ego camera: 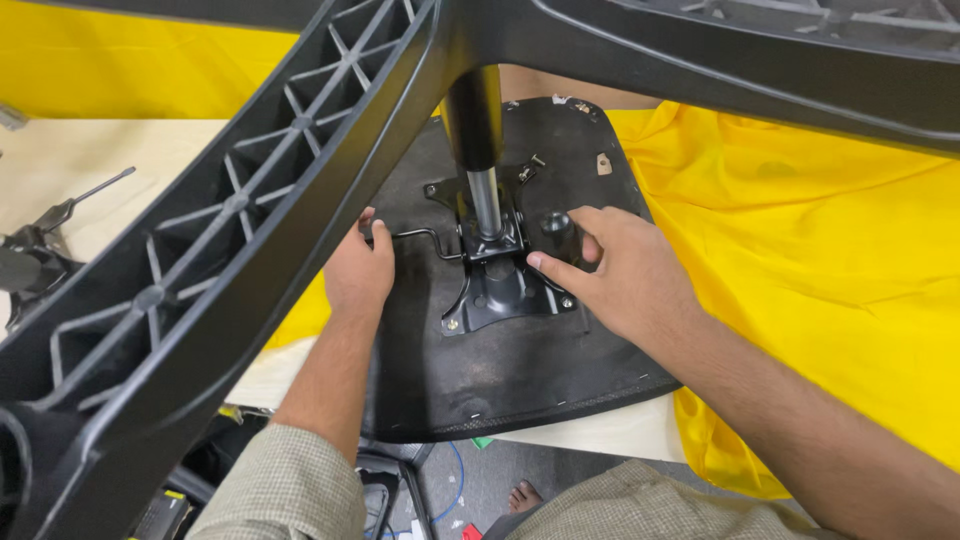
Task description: The person uses a screwdriver to tighten screws into the base of an inverted chair. They systematically work around the base, securing the central pole to the mounting plate.
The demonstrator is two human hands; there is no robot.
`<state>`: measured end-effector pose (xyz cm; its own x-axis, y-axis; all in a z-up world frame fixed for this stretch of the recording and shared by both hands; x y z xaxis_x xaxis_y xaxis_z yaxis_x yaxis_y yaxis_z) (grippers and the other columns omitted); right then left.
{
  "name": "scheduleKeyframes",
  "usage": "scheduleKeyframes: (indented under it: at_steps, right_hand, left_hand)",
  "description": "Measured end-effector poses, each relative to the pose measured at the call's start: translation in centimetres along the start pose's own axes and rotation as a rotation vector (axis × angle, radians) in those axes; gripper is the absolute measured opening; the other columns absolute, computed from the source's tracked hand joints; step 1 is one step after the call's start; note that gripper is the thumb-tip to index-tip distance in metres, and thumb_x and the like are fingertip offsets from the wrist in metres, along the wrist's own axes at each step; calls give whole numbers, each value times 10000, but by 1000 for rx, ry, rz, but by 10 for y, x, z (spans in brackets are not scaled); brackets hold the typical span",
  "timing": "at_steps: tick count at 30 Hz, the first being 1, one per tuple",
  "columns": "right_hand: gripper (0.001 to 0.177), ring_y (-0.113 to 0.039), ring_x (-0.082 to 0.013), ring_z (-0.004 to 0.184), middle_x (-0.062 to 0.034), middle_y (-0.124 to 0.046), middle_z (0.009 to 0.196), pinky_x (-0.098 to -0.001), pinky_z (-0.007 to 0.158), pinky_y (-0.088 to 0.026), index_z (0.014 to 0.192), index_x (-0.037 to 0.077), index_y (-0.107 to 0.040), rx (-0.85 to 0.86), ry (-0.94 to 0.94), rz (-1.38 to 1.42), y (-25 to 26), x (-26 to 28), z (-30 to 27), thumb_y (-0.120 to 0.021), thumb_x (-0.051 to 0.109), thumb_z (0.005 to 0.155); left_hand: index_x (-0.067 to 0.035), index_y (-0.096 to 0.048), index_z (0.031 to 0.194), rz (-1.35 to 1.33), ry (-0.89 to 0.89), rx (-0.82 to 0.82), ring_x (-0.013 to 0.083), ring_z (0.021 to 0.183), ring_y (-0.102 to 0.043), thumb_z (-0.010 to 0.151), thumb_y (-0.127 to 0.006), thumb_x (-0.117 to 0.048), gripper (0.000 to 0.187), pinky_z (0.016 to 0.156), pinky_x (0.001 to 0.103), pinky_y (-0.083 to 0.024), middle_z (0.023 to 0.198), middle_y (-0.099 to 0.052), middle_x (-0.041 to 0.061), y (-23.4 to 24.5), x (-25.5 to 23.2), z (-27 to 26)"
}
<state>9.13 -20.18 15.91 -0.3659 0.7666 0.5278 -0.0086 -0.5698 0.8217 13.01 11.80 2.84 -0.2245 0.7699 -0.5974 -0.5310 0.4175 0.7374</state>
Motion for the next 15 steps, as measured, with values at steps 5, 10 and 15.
scheduleKeyframes:
  at_steps: [5,10,15]
  right_hand:
    - [427,-628,-316,684,-151,-650,770,-440,641,-505,1104,7,-628,-55,-3,106,-6,-8,10,-719,387,931]
    - [490,-665,-319,688,-177,-673,764,-424,657,-524,1117,-15,-578,20,-172,102,-3,-18,25,-690,425,932]
    - [490,-691,-309,716,-189,-694,793,-416,679,-537,1131,2,-577,15,-190,126,-1,-31,24,-693,428,920]
  left_hand:
    - [-28,-667,1307,198,-183,-13,451,1148,-614,933,-608,-339,491,976,543,-444,1286,-651,256,-18,-27,50]
    - [1,-736,1120,318,58,394,424,1115,-649,868,-700,-418,490,982,486,-496,1182,-676,272,-8,-79,28]
    - [-38,-808,960,-159,102,946,301,829,-742,880,-673,-395,390,769,404,-567,911,-793,176,2,-137,-47]
Point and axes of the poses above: each hand's wrist, its own z-axis towards the middle knuckle, its own y-axis out of the back of the hand, x = y × z, the point moved 2 cm from there along z, towards the middle knuckle
